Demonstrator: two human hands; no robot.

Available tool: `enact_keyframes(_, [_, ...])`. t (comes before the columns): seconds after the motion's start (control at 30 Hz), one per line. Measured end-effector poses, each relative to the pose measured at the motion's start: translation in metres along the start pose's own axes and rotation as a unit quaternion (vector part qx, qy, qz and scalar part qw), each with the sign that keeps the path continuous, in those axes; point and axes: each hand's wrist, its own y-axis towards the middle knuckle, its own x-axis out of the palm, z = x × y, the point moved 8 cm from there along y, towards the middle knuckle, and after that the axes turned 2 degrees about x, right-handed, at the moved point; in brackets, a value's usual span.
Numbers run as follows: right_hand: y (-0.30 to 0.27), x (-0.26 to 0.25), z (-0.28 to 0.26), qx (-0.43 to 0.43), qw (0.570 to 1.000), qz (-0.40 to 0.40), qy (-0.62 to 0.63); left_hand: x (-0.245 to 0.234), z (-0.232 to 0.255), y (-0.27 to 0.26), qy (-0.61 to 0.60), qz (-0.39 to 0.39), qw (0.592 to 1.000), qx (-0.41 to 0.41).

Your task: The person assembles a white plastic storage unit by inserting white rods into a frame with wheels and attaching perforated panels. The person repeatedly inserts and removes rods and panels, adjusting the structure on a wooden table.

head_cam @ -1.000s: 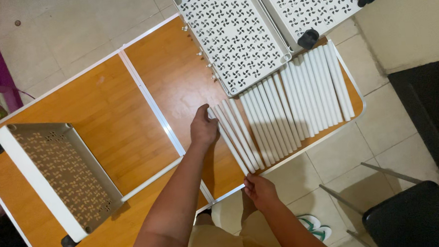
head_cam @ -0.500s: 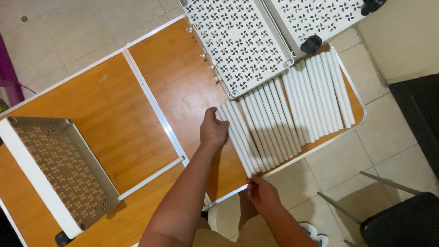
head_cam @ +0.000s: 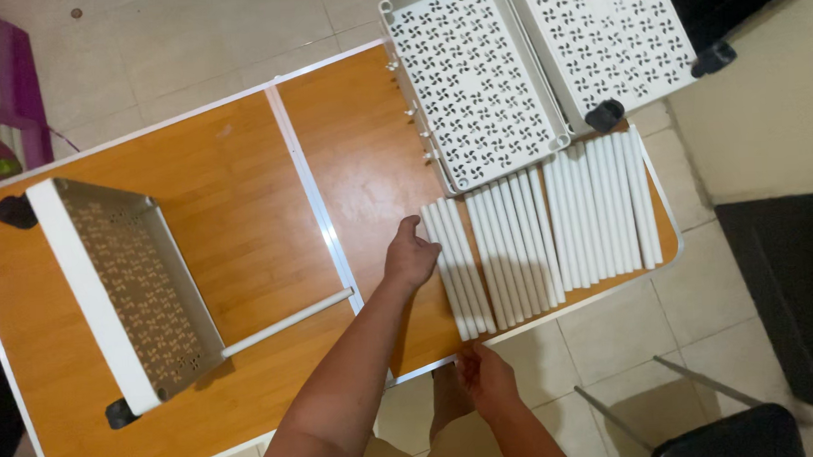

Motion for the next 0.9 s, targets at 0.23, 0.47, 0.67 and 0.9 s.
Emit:
enact_keyframes(0.23, [-0.026, 0.012, -0.011, -0.08, 0.975, 0.054, -0.199, -0.017, -0.005, -0.019, -0.02, -0.006, 1.0, 0.011])
enact_keyframes(0.47, [-0.11, 0.148, -0.002, -0.479, 0.665, -0.03, -0.572, -0.131, 0.04, -0.142, 0.051, 0.185, 0.946, 0.259])
enact_keyframes(0.67, [-0.146, 0.268, 0.04, -0.649, 0.397, -0.152, -0.631, -0.286, 0.038, -0.27, 0.288, 0.408, 0.836, 0.227])
enact_keyframes(0.9, [-0.146, 0.312, 0.066, -0.607, 0.313, -0.11, -0.722, -0.354, -0.021, -0.301, 0.342, 0.383, 0.85, 0.113])
